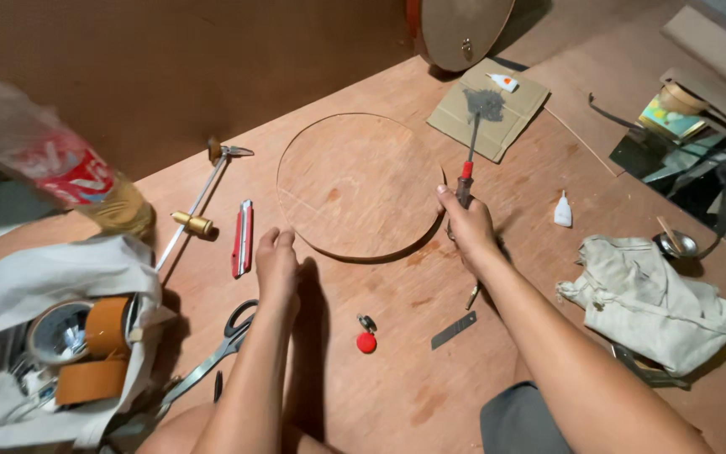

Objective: The person uses a screwdriver to tighten screws on a circular wooden board, then attaches a metal bracket with a string to the board. The person also handles a roll of tape.

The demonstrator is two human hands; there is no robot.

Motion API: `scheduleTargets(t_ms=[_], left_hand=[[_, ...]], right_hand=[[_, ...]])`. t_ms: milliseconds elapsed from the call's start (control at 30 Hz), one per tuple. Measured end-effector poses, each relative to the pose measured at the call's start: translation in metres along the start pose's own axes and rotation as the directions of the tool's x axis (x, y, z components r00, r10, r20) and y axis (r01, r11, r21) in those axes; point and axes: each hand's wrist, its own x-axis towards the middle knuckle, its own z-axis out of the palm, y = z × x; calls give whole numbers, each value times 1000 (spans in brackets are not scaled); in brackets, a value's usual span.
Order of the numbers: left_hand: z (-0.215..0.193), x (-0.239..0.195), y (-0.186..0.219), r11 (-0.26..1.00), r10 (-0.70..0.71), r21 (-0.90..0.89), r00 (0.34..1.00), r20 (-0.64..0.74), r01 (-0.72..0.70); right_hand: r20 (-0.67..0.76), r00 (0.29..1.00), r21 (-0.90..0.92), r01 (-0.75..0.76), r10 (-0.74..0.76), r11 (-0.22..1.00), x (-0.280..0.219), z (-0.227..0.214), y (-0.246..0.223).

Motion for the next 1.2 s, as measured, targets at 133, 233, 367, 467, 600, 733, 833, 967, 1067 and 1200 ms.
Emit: scheduleTargets(t_ms=[133,233,367,467,600,733,833,967,1067,1200], left_hand=[[11,10,27,986,-25,163,1000,5,24],[20,39,27,996,-42,77,999,14,41],[20,38,41,980,81,185,997,-2,-79],[12,38,47,945,85,314,996,20,-87],[3,45,42,899,123,419,992,30,-124],[10,47,25,913,222,355,975,-25,-199],[64,-22,58,952,303,-11,950,-81,-305],[127,-64,30,835,-71,-429,842,535,343],[124,-61,-6,666,-115,-390,604,789,636],[103,-52,-16,554,-86,-411,541,837,724]], right_hand=[[21,1000,48,-8,7,999,14,9,0],[67,997,-6,-25,26,1000,39,12,10],[148,989,15,-14,11,1000,42,14,7],[105,992,66,-81,74,994,24,7,18],[77,942,174,-334,325,926,-32,-8,-7],[77,920,128,-391,384,912,-48,-27,-19],[-8,953,-24,-303,303,953,-55,-37,-38],[-97,994,-149,-72,58,986,-53,-58,-49],[-43,999,-131,-12,6,991,-62,-56,-48],[10,999,-237,47,-45,970,-74,-33,-34]])
